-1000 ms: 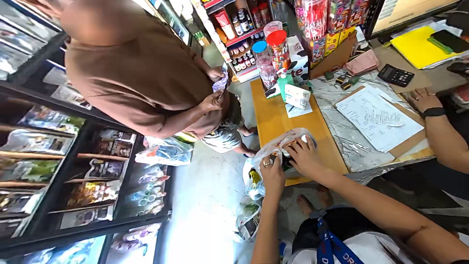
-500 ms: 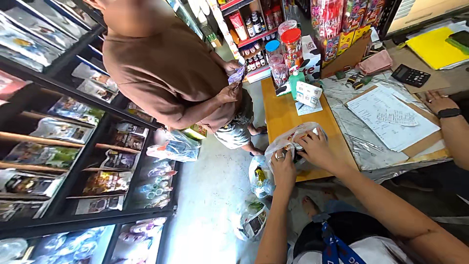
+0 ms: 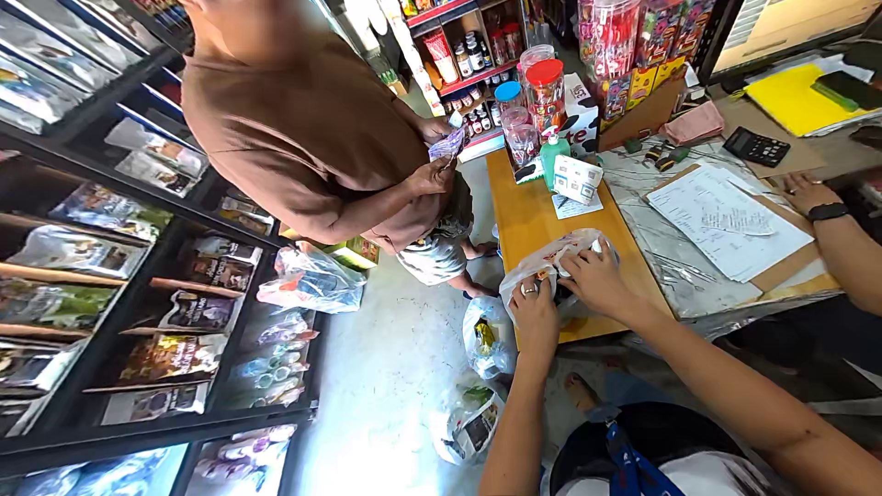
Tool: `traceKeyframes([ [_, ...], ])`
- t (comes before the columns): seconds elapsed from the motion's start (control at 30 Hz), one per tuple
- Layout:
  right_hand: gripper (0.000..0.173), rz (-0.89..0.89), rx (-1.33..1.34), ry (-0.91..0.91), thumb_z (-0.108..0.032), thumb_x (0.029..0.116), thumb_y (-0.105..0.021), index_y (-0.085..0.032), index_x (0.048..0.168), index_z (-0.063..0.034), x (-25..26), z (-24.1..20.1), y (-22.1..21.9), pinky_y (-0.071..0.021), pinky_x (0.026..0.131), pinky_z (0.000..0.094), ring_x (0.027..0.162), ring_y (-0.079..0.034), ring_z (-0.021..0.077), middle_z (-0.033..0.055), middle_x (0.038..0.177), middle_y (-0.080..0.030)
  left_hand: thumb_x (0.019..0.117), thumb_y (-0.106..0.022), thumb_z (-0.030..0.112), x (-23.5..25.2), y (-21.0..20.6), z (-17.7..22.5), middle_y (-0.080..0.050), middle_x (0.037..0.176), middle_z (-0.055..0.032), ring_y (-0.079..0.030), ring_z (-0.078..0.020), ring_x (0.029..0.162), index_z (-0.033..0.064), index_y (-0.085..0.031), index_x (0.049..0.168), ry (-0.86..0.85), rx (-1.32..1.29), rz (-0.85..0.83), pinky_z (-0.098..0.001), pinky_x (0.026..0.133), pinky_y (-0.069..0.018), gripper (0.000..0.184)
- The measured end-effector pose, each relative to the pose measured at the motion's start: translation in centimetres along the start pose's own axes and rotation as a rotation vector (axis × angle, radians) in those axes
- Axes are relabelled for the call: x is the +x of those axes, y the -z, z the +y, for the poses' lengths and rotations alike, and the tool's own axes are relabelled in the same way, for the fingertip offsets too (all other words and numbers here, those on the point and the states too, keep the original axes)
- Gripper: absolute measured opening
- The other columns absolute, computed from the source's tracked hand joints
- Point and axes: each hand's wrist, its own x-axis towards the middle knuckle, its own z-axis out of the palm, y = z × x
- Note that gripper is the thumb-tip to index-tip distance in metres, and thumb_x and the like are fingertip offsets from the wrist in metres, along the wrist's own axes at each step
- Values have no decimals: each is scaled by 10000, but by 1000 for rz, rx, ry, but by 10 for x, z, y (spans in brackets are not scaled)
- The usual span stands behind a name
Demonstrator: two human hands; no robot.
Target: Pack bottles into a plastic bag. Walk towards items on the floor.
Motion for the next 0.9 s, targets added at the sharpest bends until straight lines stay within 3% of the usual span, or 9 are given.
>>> traceKeyframes([
  [0.43, 443, -29, -20, -52, -305, 1073, -508, -580, 1376, 10, 3, -7, 3, -39, 1172, 767, 1375, -471, 494, 226, 1371, -620, 915, -614, 3, 1, -5, -3, -639, 1351, -192, -588, -459, 1234, 95, -752, 1197, -7, -31, 40, -637, 906, -489, 327],
  [0.9, 397, 156, 6, 12, -300, 1038, -575, -645, 1270, 15, -1, -2, -11, -121, 1149, 790, 1284, -555, 499, 221, 1290, -664, 895, -635, -10, -1, -1, -1, -643, 1324, -221, -585, -485, 1227, 63, -763, 1136, 5, -43, 34, -661, 936, -479, 282],
])
